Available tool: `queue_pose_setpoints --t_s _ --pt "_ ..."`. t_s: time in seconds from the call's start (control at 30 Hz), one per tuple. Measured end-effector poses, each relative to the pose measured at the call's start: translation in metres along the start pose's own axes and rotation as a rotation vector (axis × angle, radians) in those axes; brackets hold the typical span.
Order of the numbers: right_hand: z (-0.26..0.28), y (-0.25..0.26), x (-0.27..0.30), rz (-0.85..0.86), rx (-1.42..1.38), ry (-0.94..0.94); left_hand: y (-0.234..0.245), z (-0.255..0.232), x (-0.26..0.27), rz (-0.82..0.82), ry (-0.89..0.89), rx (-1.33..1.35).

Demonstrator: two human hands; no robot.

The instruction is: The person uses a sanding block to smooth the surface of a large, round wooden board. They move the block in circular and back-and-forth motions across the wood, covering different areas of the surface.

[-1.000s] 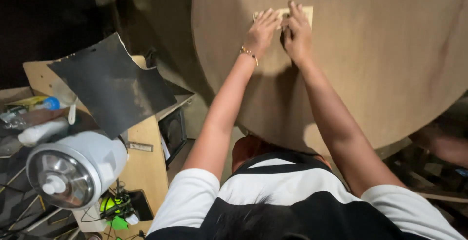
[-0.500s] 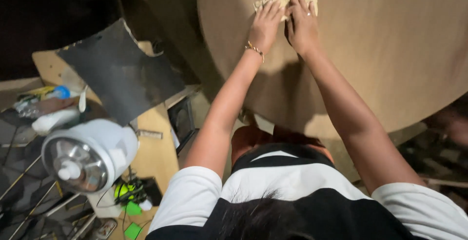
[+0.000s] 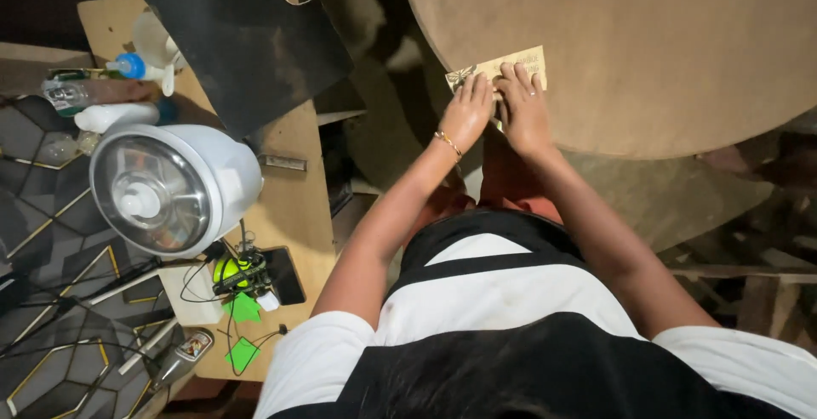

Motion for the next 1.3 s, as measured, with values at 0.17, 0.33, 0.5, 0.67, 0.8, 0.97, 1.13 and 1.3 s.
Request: queue_pose_setpoints --t_s 0.17,0.33,0.5,0.67,0.8,0.97,1.13,1.3 --pt "-0.017 -0.005 -0.020 -0.169 0.025 0.018 -0.017 0.024 -0.022 -0.007 -0.106 0.126" --pt "-0.016 0.027 -0.093 -0.205 -0.224 0.055 -0.014 0.061 -0.090 0.107 -0.014 0.013" --pt "-0.053 0.022 -0.160 -0.185 -0.204 0.065 -0.031 0.106 -0.153 0.029 0.090 0.154" --pt "-0.106 0.006 -0.238 -0.162 -0.251 0.032 -0.142 0.153 -0.206 0.190 0.201 0.296" --pt "-0.141 0.009 -0.314 -0.136 -0.180 0.014 -0.168 0.193 -0.272 0.132 0.101 0.241" --pt "-0.142 0.021 -0.343 -0.162 -0.212 0.046 -0.125 0.204 -0.307 -0.022 0.170 0.312" --pt "-0.110 0.038 -0.313 -0.152 -0.257 0.155 -0.104 0.185 -0.278 0.039 0.191 0.402" --pt "-0.090 0.018 -0.255 -0.017 -0.311 0.059 -0.094 0.150 -0.215 0.028 0.095 0.080"
Point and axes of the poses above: each hand's wrist, its own x-axis away from the middle knuckle, its own y-axis out of the back of the hand, z = x × y, the point moved 9 cm from there along -x, towards the middle knuckle, and after that the axes turned 7 degrees about y, right-handed, at the moved point
